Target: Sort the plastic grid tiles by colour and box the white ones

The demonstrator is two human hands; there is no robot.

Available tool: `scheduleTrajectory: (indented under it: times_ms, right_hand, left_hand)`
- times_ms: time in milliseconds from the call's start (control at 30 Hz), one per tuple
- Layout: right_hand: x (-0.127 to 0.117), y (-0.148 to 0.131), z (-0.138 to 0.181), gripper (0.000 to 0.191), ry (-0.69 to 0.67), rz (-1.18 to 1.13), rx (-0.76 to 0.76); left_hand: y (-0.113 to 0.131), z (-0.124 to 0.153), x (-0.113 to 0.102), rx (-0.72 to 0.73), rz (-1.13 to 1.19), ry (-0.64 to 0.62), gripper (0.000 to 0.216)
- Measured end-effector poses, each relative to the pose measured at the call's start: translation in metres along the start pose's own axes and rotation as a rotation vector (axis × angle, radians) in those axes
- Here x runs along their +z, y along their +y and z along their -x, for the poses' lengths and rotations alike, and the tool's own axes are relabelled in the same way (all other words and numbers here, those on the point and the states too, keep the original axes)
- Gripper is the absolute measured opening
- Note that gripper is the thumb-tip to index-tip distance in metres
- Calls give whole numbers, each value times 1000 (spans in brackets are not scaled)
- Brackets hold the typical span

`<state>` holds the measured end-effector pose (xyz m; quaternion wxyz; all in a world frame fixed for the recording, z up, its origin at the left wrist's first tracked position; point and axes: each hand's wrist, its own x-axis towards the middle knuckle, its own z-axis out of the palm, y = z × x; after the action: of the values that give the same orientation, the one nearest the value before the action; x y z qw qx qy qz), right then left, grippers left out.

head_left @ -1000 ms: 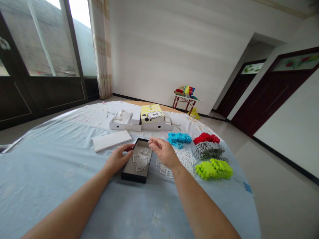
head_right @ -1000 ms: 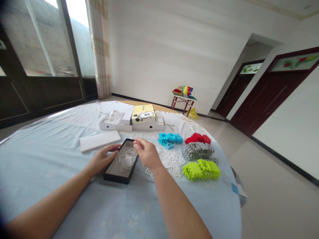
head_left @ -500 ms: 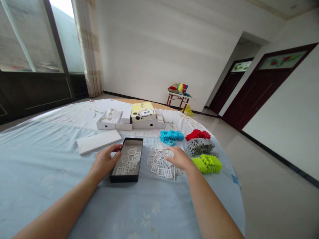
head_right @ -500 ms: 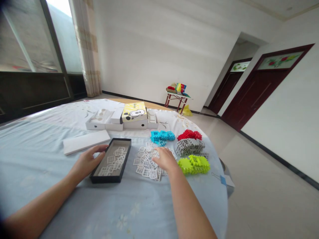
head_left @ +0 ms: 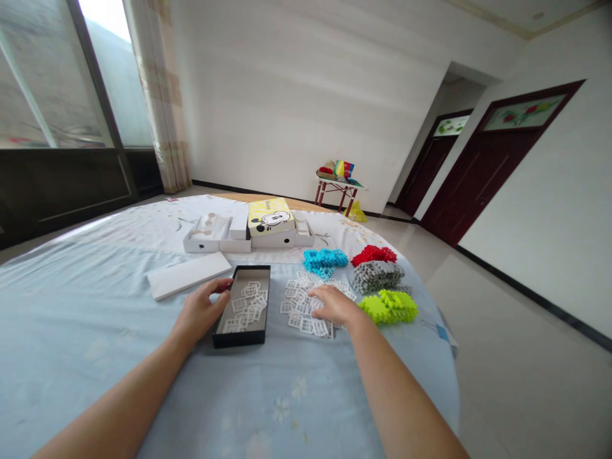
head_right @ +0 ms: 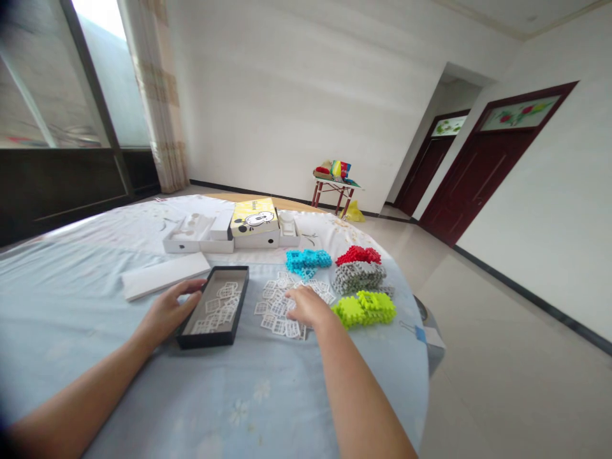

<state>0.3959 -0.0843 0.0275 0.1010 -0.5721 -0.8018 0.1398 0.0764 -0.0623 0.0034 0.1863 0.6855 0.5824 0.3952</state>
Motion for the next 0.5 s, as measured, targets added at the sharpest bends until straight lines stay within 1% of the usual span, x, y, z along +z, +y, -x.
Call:
scheduleTrajectory:
  times_ms: [200, 367, 433, 500]
  right_hand:
    - [1, -5, 2, 51, 0, -15, -14]
    - [3, -9, 1, 57, -10, 5, -37]
    - [4, -10, 1, 54, -7, 12, -51]
    - [4, -11, 0, 46, 19, 21, -59]
  left_hand:
    - [1, 3, 0, 12, 27, 30, 41]
    - [-1, 4, 1, 49, 31, 32, 40]
    - [-1, 4, 1, 53, 30, 34, 39]
    - [0, 4, 1, 51, 36, 35, 38]
